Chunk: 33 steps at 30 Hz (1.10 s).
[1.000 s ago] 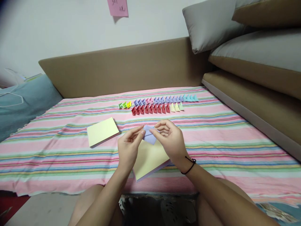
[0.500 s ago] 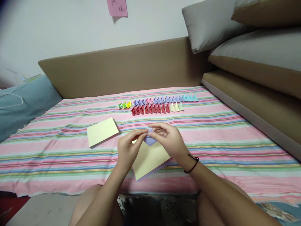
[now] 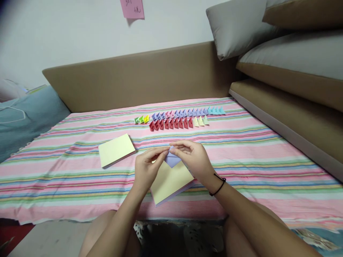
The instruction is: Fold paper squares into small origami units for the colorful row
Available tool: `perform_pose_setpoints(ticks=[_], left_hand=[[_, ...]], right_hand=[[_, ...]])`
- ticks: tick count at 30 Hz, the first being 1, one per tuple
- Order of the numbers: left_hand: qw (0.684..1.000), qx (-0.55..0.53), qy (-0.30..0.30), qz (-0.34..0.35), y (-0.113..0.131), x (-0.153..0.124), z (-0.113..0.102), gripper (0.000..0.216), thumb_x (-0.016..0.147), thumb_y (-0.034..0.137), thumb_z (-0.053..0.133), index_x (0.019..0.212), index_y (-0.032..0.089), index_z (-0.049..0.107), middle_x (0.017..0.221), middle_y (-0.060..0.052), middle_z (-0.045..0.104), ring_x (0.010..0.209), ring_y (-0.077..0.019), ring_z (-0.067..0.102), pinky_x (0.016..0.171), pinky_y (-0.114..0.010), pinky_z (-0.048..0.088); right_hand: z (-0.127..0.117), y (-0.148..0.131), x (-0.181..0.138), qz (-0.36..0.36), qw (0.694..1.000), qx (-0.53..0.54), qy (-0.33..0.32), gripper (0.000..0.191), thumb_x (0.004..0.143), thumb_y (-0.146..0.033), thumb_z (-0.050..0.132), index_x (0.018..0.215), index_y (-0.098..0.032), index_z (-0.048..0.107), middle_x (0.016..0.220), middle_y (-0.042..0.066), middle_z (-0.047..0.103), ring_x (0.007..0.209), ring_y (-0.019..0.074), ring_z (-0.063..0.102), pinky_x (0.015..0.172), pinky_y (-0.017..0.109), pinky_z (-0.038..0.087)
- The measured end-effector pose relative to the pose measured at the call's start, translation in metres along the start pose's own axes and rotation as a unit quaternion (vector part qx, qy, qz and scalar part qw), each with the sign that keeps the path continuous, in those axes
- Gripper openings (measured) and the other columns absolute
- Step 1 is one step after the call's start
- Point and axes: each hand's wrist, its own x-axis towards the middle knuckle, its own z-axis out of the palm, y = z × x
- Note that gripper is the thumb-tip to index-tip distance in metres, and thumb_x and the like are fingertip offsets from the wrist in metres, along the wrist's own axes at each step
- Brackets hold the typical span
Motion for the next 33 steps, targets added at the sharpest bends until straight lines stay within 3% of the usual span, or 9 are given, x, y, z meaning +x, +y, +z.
perform_pose_setpoints(ticks=[5,10,14,18,22,26,30,33], left_hand=[[1.0,0.007,-0.022,-0.01,-0.002,-0.001,-0.001,0.015,0.083,0.022,0.057,0.091,0.023,0.07,0.09,-0.004,0.072,0.082,-0.017,0.067,0.073,-0.026,0.051],[0.991,-0.099,-0.018,-0.089,-0.003,-0.001,0.002,0.024,0.08,0.026,0.061,0.103,0.021,0.054,0.078,-0.002,0.07,0.073,-0.0142,0.066,0.068,-0.023,0.05],[0.961,-0.21,-0.007,-0.182,-0.004,0.001,0.007,0.046,0.068,0.026,0.073,0.105,0.021,0.048,0.076,0.0,0.068,0.067,-0.0127,0.065,0.065,-0.023,0.05],[0.938,-0.254,-0.01,-0.237,-0.007,0.0,0.013,0.04,0.058,0.024,0.079,0.089,0.016,0.057,0.072,0.0,0.066,0.062,-0.0113,0.062,0.06,-0.022,0.049],[0.944,-0.218,0.004,-0.246,-0.006,0.001,0.012,0.026,0.057,0.024,0.079,0.075,0.013,0.063,0.067,-0.001,0.064,0.058,-0.0101,0.059,0.054,-0.02,0.047],[0.947,-0.196,-0.004,-0.255,-0.003,0.003,0.006,0.024,0.057,0.025,0.08,0.072,0.013,0.067,0.066,-0.002,0.067,0.06,-0.0121,0.061,0.057,-0.021,0.049],[0.928,-0.236,-0.048,-0.284,-0.004,0.005,0.001,0.026,0.061,0.032,0.077,0.079,0.013,0.072,0.07,-0.006,0.071,0.065,-0.0171,0.065,0.065,-0.028,0.053],[0.926,-0.251,-0.049,-0.277,-0.003,0.005,0.0,0.029,0.061,0.033,0.077,0.081,0.013,0.073,0.074,-0.007,0.072,0.067,-0.0186,0.067,0.072,-0.032,0.054]], right_hand=[[-0.001,0.0,0.001,0.01,0.999,-0.036,-0.032,0.019,0.073,-0.037,0.068,0.077,-0.018,0.07,0.076,0.003,0.07,0.074,0.0173,0.064,0.068,0.028,0.049],[0.0,0.0,0.001,0.031,0.999,-0.019,-0.014,0.022,0.07,-0.039,0.069,0.073,-0.018,0.068,0.07,0.002,0.067,0.067,0.0159,0.06,0.061,0.027,0.046],[0.002,0.001,0.0,0.036,0.999,0.011,0.001,0.023,0.069,-0.04,0.07,0.071,-0.017,0.066,0.069,0.003,0.066,0.064,0.0158,0.059,0.058,0.027,0.046],[0.004,0.004,-0.001,0.029,0.999,0.009,0.008,0.023,0.069,-0.04,0.07,0.071,-0.017,0.067,0.068,0.002,0.066,0.063,0.0153,0.059,0.057,0.027,0.046],[0.005,0.006,-0.002,0.011,1.0,-0.015,0.003,0.023,0.07,-0.04,0.07,0.073,-0.017,0.069,0.068,0.003,0.067,0.065,0.0167,0.061,0.06,0.028,0.048],[0.004,0.006,0.0,-0.004,1.0,-0.029,0.002,0.021,0.071,-0.038,0.069,0.074,-0.016,0.069,0.07,0.003,0.068,0.068,0.0175,0.062,0.062,0.028,0.049],[0.002,0.002,0.001,-0.016,0.998,-0.058,0.019,0.02,0.072,-0.037,0.068,0.073,-0.016,0.069,0.073,0.005,0.069,0.069,0.0184,0.062,0.062,0.029,0.049],[0.002,0.0,0.002,-0.024,0.997,-0.07,0.022,0.021,0.072,-0.037,0.068,0.073,-0.017,0.069,0.074,0.005,0.07,0.07,0.0192,0.063,0.063,0.03,0.05]])
